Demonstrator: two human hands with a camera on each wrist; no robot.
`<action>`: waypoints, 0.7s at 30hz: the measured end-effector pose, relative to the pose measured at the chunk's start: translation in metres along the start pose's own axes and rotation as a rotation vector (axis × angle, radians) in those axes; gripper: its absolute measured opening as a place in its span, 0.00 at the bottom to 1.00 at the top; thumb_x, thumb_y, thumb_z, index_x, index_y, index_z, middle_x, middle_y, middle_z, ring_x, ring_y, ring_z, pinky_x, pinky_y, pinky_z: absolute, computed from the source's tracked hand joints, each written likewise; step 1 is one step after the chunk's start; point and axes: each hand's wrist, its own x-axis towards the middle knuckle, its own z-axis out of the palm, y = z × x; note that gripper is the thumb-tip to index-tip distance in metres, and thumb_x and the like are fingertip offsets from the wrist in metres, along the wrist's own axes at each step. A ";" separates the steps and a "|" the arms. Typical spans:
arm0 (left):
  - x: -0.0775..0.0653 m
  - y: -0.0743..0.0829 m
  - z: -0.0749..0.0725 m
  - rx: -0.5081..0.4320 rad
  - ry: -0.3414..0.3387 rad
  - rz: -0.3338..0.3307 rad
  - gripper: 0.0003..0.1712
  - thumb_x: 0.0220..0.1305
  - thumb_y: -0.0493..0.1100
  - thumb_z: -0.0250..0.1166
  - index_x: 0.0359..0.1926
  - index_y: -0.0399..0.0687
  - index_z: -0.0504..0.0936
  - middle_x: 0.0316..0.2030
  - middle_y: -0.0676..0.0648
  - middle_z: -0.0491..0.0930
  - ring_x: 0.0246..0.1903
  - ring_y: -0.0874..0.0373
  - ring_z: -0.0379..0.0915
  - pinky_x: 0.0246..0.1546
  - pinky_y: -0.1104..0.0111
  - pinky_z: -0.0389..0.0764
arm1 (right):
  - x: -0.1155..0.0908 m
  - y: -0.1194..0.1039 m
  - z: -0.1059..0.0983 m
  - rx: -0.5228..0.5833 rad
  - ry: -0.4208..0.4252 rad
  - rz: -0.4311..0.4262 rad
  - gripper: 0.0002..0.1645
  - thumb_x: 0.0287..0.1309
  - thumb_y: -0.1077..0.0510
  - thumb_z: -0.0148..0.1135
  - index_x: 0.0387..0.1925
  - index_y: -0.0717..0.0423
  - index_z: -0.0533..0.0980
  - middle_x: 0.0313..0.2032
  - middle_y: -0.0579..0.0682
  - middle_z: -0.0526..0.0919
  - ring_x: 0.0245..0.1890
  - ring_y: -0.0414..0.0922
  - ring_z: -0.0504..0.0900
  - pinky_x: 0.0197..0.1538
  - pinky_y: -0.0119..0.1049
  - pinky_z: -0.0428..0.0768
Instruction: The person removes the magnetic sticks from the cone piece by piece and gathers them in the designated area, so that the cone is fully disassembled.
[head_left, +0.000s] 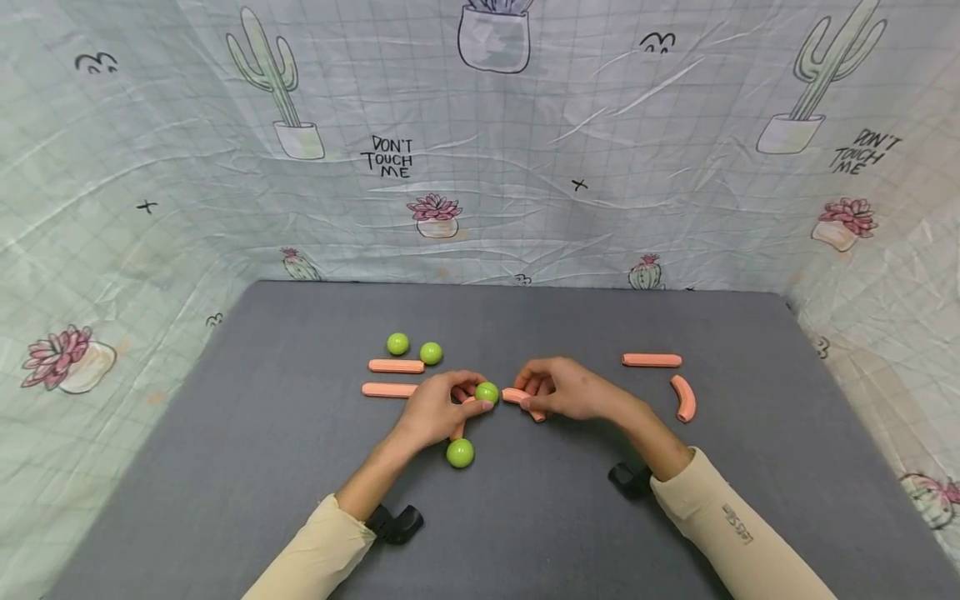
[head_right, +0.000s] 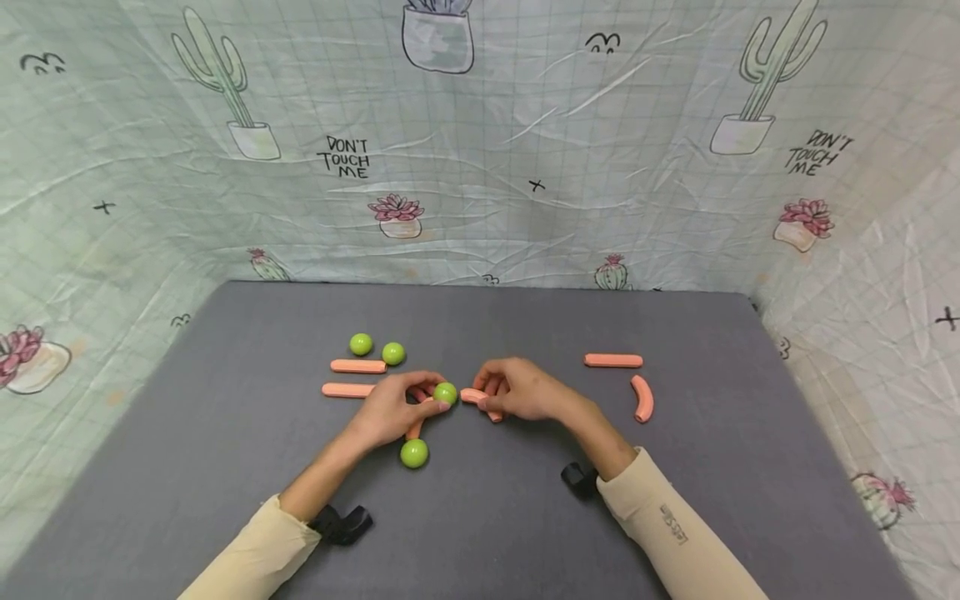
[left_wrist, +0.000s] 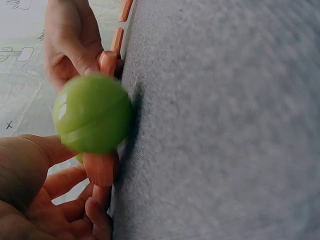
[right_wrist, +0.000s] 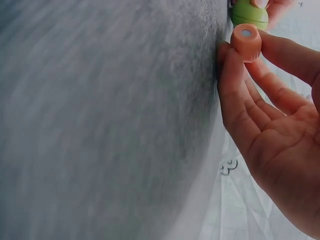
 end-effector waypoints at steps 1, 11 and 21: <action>0.000 -0.001 0.000 -0.002 -0.001 0.000 0.14 0.64 0.50 0.76 0.49 0.59 0.88 0.36 0.57 0.84 0.32 0.66 0.77 0.40 0.67 0.78 | -0.002 0.001 0.000 0.014 0.000 -0.004 0.12 0.70 0.60 0.66 0.51 0.60 0.81 0.32 0.54 0.87 0.29 0.41 0.83 0.34 0.32 0.79; 0.000 -0.002 0.000 -0.024 0.000 -0.012 0.13 0.63 0.50 0.76 0.49 0.59 0.88 0.36 0.56 0.83 0.33 0.65 0.77 0.41 0.66 0.78 | -0.020 0.008 -0.009 0.042 0.023 0.032 0.24 0.74 0.61 0.61 0.69 0.52 0.74 0.40 0.57 0.81 0.26 0.47 0.84 0.29 0.41 0.84; 0.000 0.000 0.000 -0.020 -0.002 -0.019 0.14 0.63 0.50 0.76 0.50 0.60 0.87 0.36 0.57 0.83 0.34 0.65 0.77 0.42 0.66 0.77 | -0.035 0.013 -0.016 0.057 0.059 0.067 0.21 0.78 0.55 0.56 0.68 0.48 0.75 0.34 0.57 0.82 0.29 0.49 0.84 0.34 0.42 0.84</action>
